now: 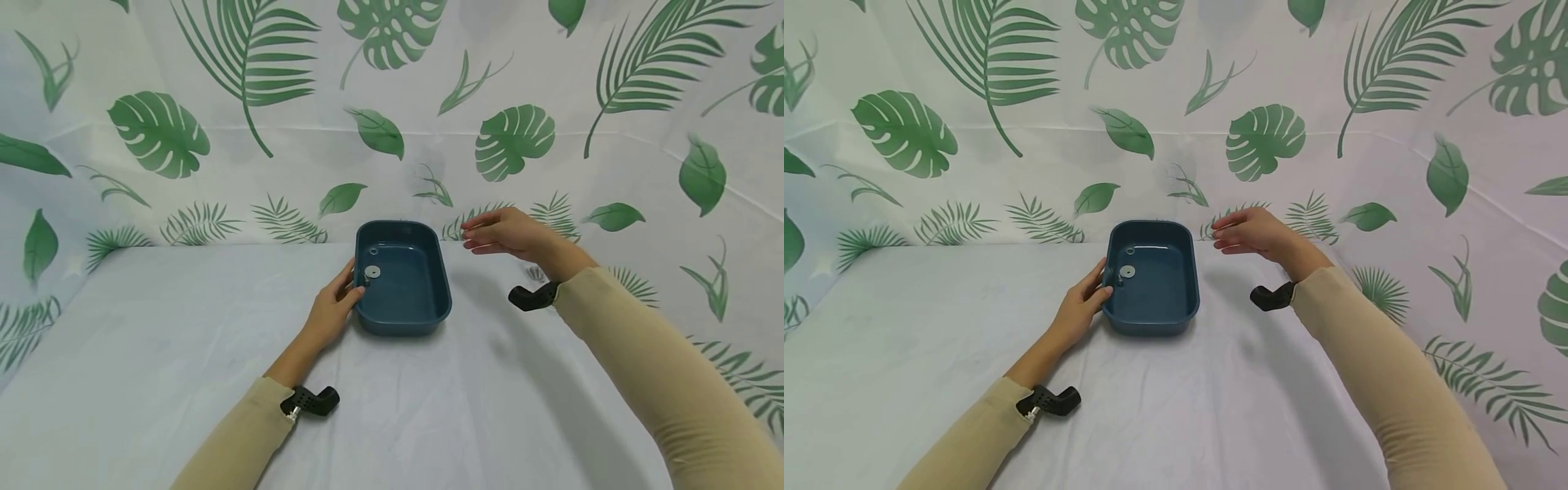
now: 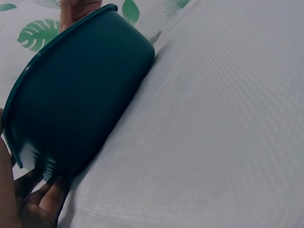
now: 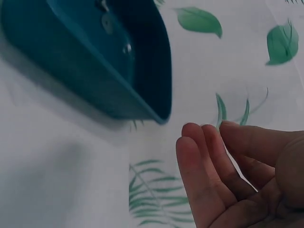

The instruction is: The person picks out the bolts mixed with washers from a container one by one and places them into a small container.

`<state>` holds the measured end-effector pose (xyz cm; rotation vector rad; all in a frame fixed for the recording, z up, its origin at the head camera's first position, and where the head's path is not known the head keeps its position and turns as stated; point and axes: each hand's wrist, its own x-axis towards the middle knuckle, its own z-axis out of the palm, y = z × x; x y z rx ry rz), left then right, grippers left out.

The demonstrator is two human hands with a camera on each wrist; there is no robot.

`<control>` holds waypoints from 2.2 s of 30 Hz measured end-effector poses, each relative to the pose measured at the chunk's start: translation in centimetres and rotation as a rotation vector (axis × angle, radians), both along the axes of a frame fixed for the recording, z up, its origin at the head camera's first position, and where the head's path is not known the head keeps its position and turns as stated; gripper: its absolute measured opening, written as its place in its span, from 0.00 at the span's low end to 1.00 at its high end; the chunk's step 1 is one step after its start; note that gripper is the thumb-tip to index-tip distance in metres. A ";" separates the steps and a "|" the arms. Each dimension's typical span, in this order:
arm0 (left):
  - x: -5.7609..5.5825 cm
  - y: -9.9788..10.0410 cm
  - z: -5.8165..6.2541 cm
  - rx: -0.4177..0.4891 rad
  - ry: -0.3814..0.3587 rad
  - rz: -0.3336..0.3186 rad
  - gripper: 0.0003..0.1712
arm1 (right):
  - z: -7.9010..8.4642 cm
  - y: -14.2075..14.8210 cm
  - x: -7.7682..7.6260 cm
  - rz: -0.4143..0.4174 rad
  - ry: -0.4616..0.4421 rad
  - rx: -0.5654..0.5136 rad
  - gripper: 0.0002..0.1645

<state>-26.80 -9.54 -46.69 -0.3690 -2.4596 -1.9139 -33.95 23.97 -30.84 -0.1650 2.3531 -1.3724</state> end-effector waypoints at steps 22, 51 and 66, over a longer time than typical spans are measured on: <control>-0.2 0.2 0.3 0.014 -0.011 0.007 0.36 | -3.4 -8.9 -0.9 0.126 -0.139 -0.131 0.26; 1.5 0.4 3.8 0.028 -0.035 -0.041 0.36 | -8.7 -14.3 -0.9 -0.057 -0.315 -0.239 0.26; 0.9 0.5 2.9 0.018 -0.041 -0.041 0.37 | -9.9 -15.5 -0.6 -0.136 -0.354 -0.331 0.25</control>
